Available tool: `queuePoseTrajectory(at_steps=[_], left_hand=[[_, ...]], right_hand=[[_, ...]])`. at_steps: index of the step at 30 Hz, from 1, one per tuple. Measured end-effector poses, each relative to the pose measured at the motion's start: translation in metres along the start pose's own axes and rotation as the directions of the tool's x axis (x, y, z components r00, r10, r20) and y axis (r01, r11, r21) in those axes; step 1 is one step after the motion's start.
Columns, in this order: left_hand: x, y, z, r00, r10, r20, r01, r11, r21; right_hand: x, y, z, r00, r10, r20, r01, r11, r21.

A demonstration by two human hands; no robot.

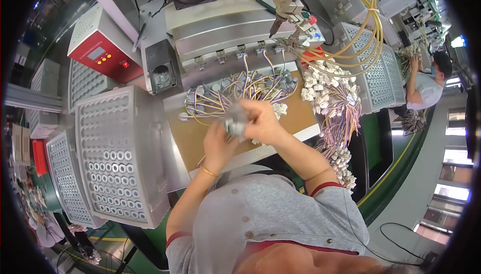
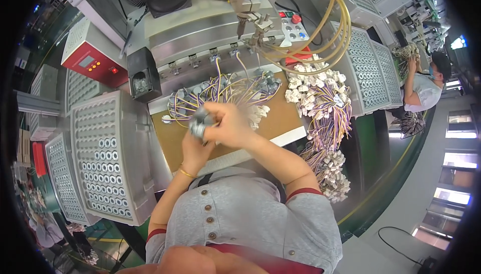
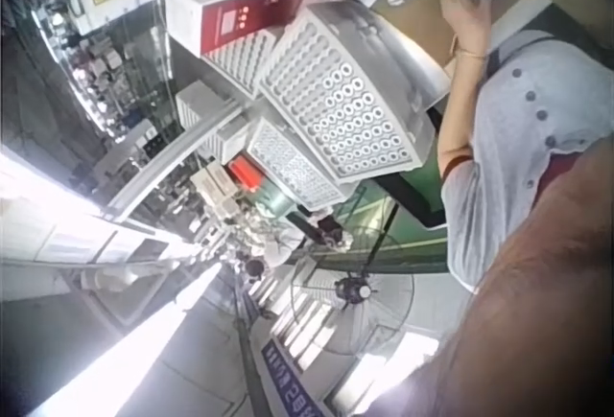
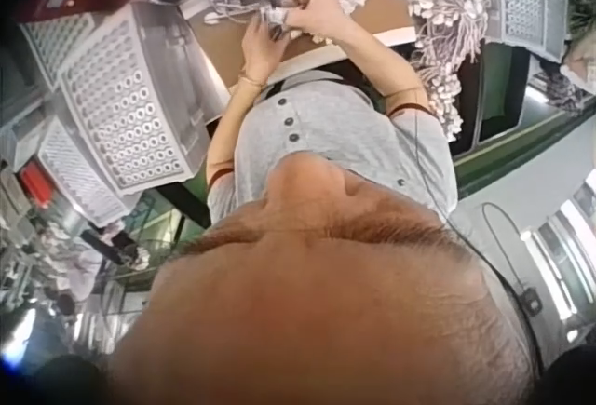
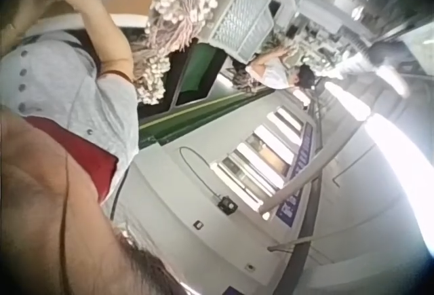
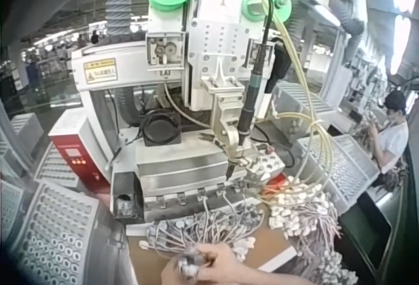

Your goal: The person takes cylindrical components from a tray, attaches them onto wire harness connectors by hand, and inserts the connectors into a machine fixture.

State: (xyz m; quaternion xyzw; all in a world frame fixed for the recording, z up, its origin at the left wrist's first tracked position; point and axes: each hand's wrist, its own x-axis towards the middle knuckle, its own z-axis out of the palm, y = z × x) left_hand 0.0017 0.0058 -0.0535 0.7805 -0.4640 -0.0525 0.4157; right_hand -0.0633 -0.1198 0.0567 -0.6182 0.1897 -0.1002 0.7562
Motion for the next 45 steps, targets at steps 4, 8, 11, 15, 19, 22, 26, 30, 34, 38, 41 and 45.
queuePoseTrajectory(at_steps=[4, 8, 11, 15, 19, 22, 26, 30, 34, 38, 41, 45], left_hand=[[-0.007, -0.029, 0.037, 0.999, 0.016, -0.039, -0.016, 1.0, -0.001], [0.001, -0.019, 0.02, 0.997, -0.042, -0.066, 0.045, 0.998, 0.043], [0.002, -0.014, 0.017, 0.998, -0.013, -0.053, 0.015, 0.999, 0.04], [0.015, 0.012, -0.004, 0.996, 0.042, 0.073, -0.056, 0.98, 0.193], [0.061, 0.068, -0.042, 0.948, 0.318, -0.025, -0.305, 0.928, 0.215], [0.104, 0.099, -0.027, 0.845, 0.535, 0.03, -0.535, 0.839, 0.096], [0.148, 0.106, 0.027, 0.873, 0.457, 0.169, -0.488, 0.816, 0.311], [0.152, 0.089, 0.053, 0.921, 0.363, 0.143, -0.382, 0.764, 0.52], [0.154, 0.095, 0.062, 0.923, 0.324, 0.207, -0.38, 0.691, 0.614], [0.161, 0.099, 0.062, 0.916, 0.352, 0.193, -0.398, 0.734, 0.551], [0.159, 0.092, 0.039, 0.895, 0.436, 0.088, -0.441, 0.841, 0.314], [0.113, 0.076, 0.002, 0.837, 0.534, -0.121, -0.529, 0.845, 0.078]], right_hand=[[-0.02, -0.006, -0.007, 0.758, -0.507, 0.41, 0.612, 0.769, -0.181], [-0.02, 0.012, -0.083, 0.769, -0.632, -0.093, 0.511, 0.696, -0.505], [0.012, 0.018, -0.148, 0.629, -0.328, -0.704, 0.45, 0.893, -0.014], [0.042, 0.029, -0.147, 0.524, -0.206, -0.826, 0.593, 0.784, 0.18], [0.052, 0.059, -0.171, 0.772, -0.265, -0.578, 0.505, 0.808, 0.303], [0.06, 0.044, -0.152, 0.7, -0.172, -0.693, 0.444, 0.865, 0.234], [0.062, 0.04, -0.144, 0.576, -0.182, -0.797, 0.466, 0.874, 0.137], [0.067, 0.062, -0.167, 0.614, -0.199, -0.764, 0.472, 0.868, 0.153], [0.067, 0.074, -0.176, 0.607, -0.211, -0.766, 0.512, 0.841, 0.174], [0.068, 0.058, -0.157, 0.588, -0.274, -0.761, 0.586, 0.793, 0.167], [0.068, 0.06, -0.16, 0.625, -0.277, -0.73, 0.537, 0.831, 0.145], [0.065, 0.043, -0.151, 0.697, -0.159, -0.699, 0.426, 0.876, 0.225]])
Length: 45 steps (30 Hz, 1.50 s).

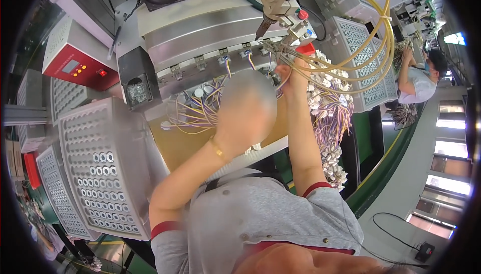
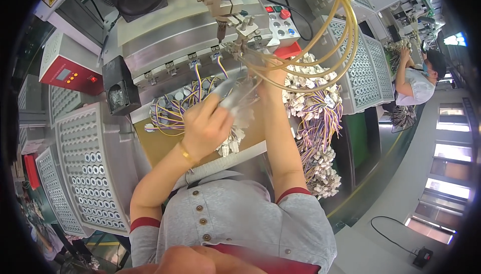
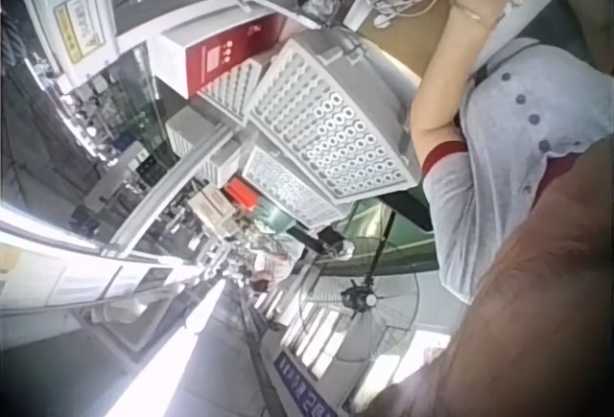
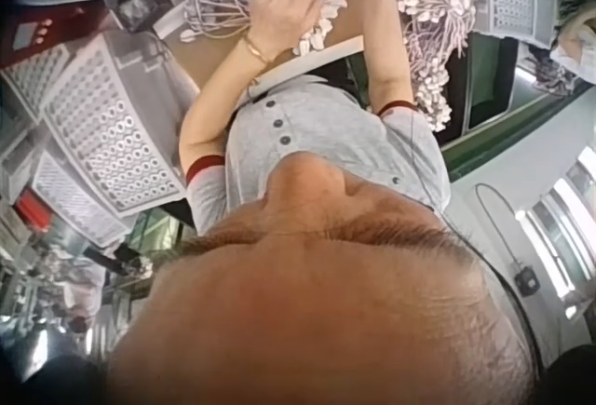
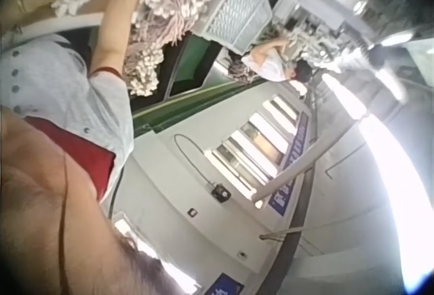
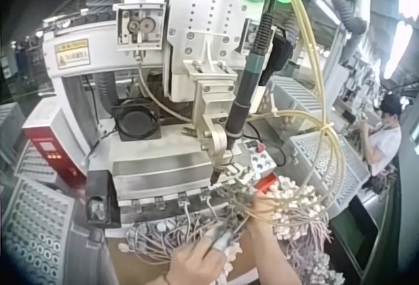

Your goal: The person takes cylindrical components from a tray, attaches them onto wire harness connectors by hand, and inserts the connectors into a machine fixture.

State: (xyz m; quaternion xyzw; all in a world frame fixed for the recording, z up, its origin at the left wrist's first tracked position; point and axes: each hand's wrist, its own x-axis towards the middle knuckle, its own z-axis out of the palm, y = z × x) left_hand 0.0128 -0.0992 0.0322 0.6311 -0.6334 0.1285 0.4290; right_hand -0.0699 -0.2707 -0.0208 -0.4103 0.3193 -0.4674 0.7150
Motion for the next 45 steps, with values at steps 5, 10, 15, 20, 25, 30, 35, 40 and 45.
queuePoseTrajectory(at_steps=[5, 10, 15, 20, 25, 30, 35, 40, 45], left_hand=[[-0.047, -0.001, -0.026, 0.976, -0.212, 0.047, 0.215, 0.975, -0.057], [-0.086, -0.013, -0.033, 0.943, -0.331, -0.024, 0.328, 0.942, -0.074], [-0.106, -0.004, -0.038, 0.895, -0.447, 0.014, 0.444, 0.886, -0.131], [-0.118, -0.002, -0.036, 0.887, -0.461, 0.028, 0.461, 0.88, -0.11], [-0.121, -0.003, -0.018, 0.949, -0.315, 0.0, 0.315, 0.949, 0.01], [-0.118, 0.006, -0.005, 0.9, -0.415, 0.131, 0.414, 0.91, 0.036], [-0.099, -0.002, 0.01, 0.892, -0.275, 0.359, 0.257, 0.961, 0.098], [-0.128, -0.008, 0.03, 0.898, -0.405, 0.175, 0.397, 0.914, 0.076], [-0.111, -0.001, 0.013, 0.919, -0.365, 0.148, 0.36, 0.931, 0.061]], right_hand=[[0.024, -0.008, -0.003, 0.998, -0.005, 0.06, 0.006, 1.0, -0.019], [-0.028, -0.04, 0.014, 0.91, -0.345, 0.232, 0.395, 0.544, -0.741], [-0.037, -0.024, 0.028, 0.988, 0.009, 0.152, 0.065, 0.878, -0.475], [-0.02, -0.012, 0.05, 0.99, 0.127, -0.061, -0.139, 0.954, -0.265], [-0.047, -0.002, 0.046, 0.994, 0.079, -0.069, -0.09, 0.981, -0.173], [-0.114, -0.01, 0.076, 0.96, 0.006, 0.279, 0.112, 0.908, -0.404], [-0.166, -0.017, 0.105, 0.584, -0.169, 0.794, 0.613, 0.733, -0.295], [-0.126, -0.032, 0.083, 0.682, -0.075, 0.728, 0.685, 0.416, -0.598], [-0.041, -0.013, 0.031, 0.99, -0.001, 0.144, 0.037, 0.969, -0.243]])
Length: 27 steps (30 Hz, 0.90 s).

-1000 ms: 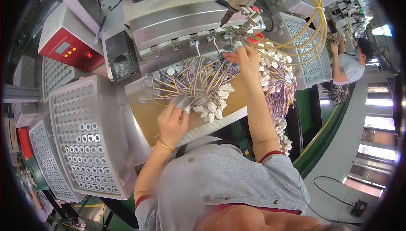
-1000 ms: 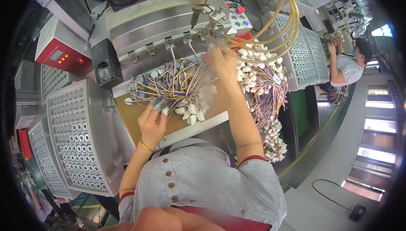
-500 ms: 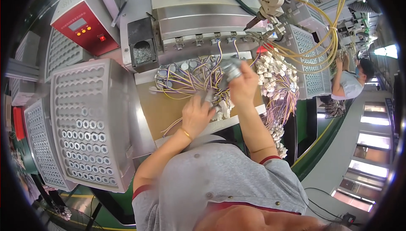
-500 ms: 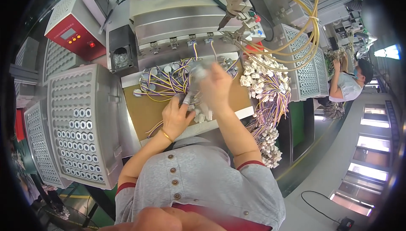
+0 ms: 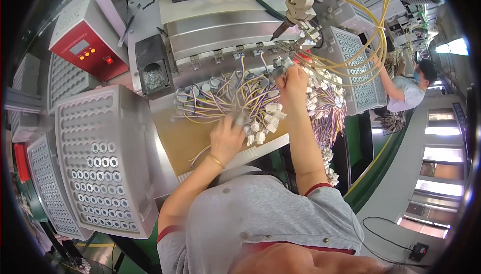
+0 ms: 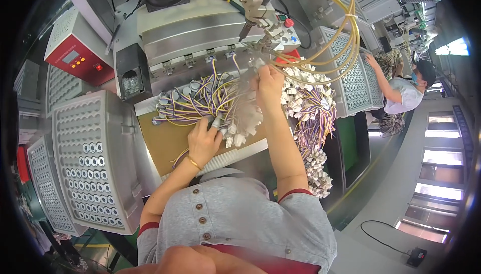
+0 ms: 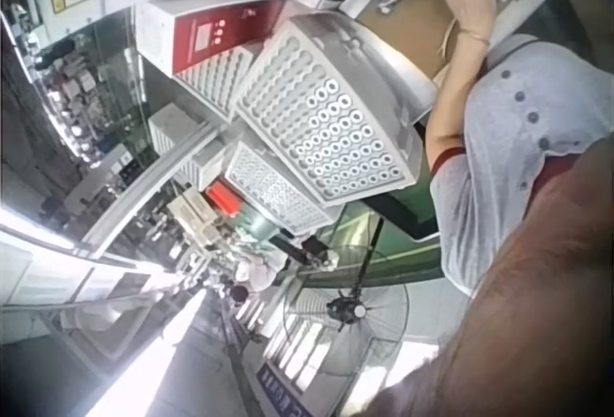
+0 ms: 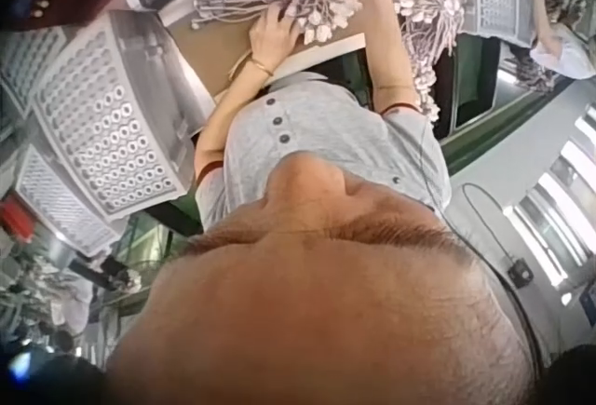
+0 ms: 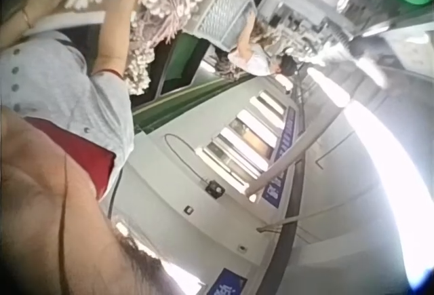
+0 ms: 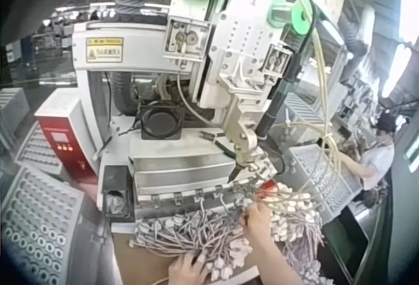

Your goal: The person takes cylindrical components from a tray, attaches them onto wire harness connectors by hand, and inserts the connectors into a machine fixture.

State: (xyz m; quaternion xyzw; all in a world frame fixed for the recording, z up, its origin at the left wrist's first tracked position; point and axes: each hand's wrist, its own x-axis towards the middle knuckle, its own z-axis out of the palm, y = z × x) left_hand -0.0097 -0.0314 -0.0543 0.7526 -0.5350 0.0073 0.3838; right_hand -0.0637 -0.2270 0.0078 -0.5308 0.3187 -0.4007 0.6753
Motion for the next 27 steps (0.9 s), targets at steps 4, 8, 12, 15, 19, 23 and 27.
queuePoseTrajectory(at_steps=[4, 8, 12, 15, 19, 23, 27], left_hand=[[-0.008, -0.009, -0.014, 0.984, 0.042, -0.171, -0.055, 0.996, -0.072], [-0.029, -0.022, -0.028, 0.997, -0.011, -0.074, 0.01, 1.0, -0.002], [-0.035, -0.025, -0.032, 0.998, -0.068, -0.008, 0.066, 0.993, -0.096], [-0.026, -0.021, -0.045, 0.991, -0.133, 0.007, 0.132, 0.975, -0.181], [-0.018, -0.016, -0.064, 0.996, -0.077, 0.042, 0.077, 0.997, -0.001], [-0.023, -0.016, -0.091, 0.97, -0.121, 0.212, 0.08, 0.978, 0.192], [-0.032, -0.016, -0.128, 0.967, -0.233, 0.101, 0.201, 0.946, 0.253]], right_hand=[[0.021, 0.027, -0.008, 0.983, 0.065, -0.17, -0.057, 0.997, 0.054], [0.022, 0.026, -0.004, 0.979, 0.078, -0.187, -0.052, 0.989, 0.139], [0.022, 0.021, 0.002, 0.987, 0.079, -0.136, -0.067, 0.993, 0.094], [0.024, 0.01, 0.014, 0.99, 0.085, -0.113, -0.071, 0.99, 0.122], [0.025, -0.003, 0.011, 0.989, 0.131, -0.065, -0.129, 0.991, 0.037], [0.036, -0.014, 0.009, 0.987, 0.157, -0.032, -0.159, 0.951, -0.264], [0.029, -0.011, -0.002, 0.986, -0.147, 0.083, 0.157, 0.618, -0.771]])
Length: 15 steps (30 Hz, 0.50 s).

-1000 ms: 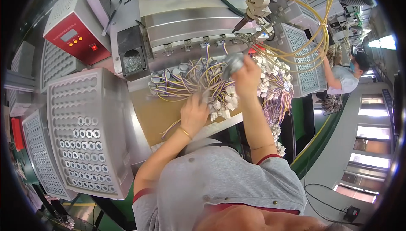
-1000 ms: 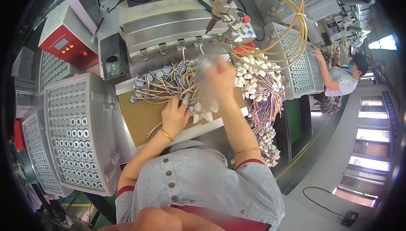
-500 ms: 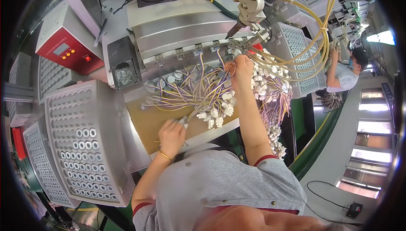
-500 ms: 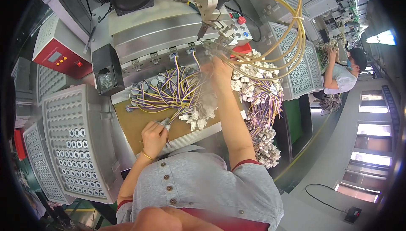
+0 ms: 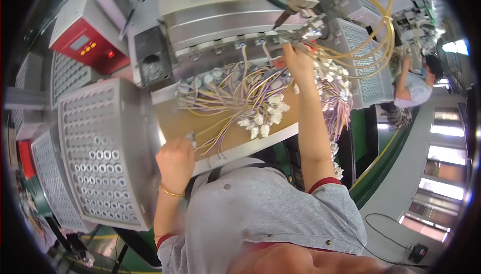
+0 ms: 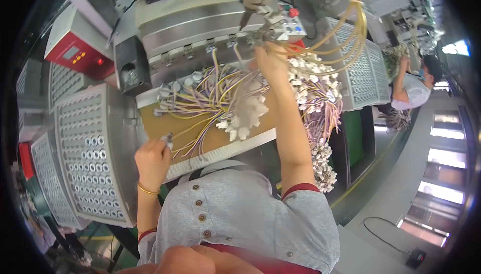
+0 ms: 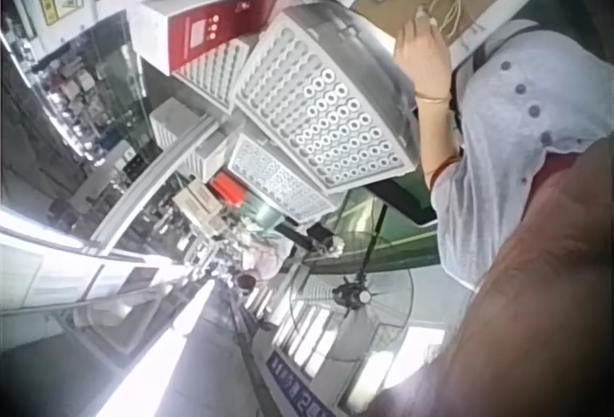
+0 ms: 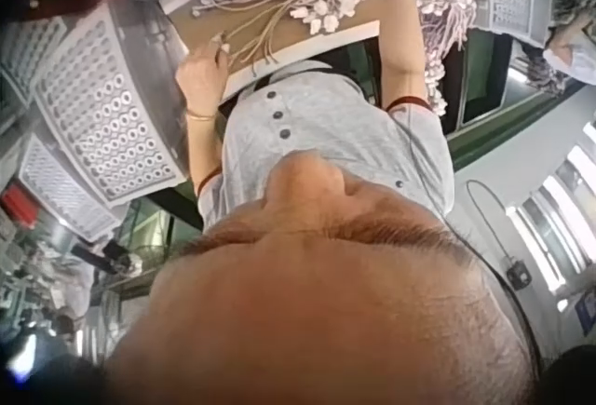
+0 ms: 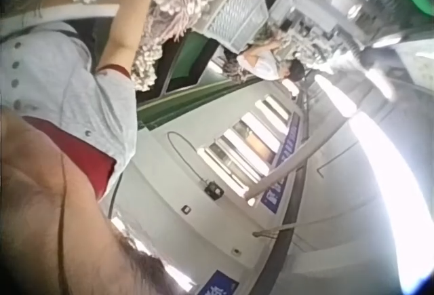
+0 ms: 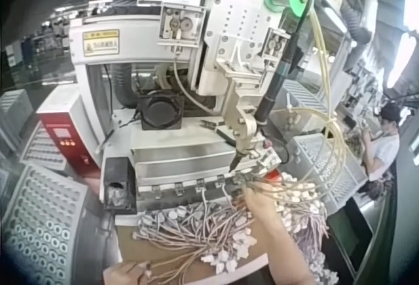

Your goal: The person takes cylindrical components from a tray, attaches them onto wire harness connectors by hand, and inserts the connectors into a machine fixture.

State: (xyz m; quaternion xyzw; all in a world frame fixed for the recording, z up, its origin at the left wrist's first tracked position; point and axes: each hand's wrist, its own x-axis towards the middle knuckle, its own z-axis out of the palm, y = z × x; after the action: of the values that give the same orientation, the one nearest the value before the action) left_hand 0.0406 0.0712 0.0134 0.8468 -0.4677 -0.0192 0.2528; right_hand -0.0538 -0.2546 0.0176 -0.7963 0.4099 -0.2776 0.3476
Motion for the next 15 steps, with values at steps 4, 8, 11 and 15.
queuePoseTrajectory(at_steps=[4, 8, 11, 15], left_hand=[[-0.004, -0.017, -0.019, 0.979, -0.1, -0.176, 0.063, 0.977, -0.202], [-0.014, -0.015, -0.019, 0.98, -0.176, -0.098, 0.127, 0.917, -0.377], [-0.015, -0.005, -0.017, 0.839, -0.516, 0.172, 0.423, 0.421, -0.802], [-0.02, -0.024, -0.024, 0.93, -0.335, -0.153, 0.19, 0.792, -0.58]], right_hand=[[-0.051, -0.022, -0.004, 0.908, -0.328, -0.26, 0.221, 0.903, -0.369], [-0.111, -0.044, 0.02, 0.855, -0.518, -0.012, 0.518, 0.854, 0.04], [-0.135, -0.071, 0.056, 0.617, -0.75, 0.238, 0.678, 0.661, 0.323], [-0.132, -0.077, 0.081, 0.476, -0.741, 0.474, 0.594, 0.668, 0.448]])
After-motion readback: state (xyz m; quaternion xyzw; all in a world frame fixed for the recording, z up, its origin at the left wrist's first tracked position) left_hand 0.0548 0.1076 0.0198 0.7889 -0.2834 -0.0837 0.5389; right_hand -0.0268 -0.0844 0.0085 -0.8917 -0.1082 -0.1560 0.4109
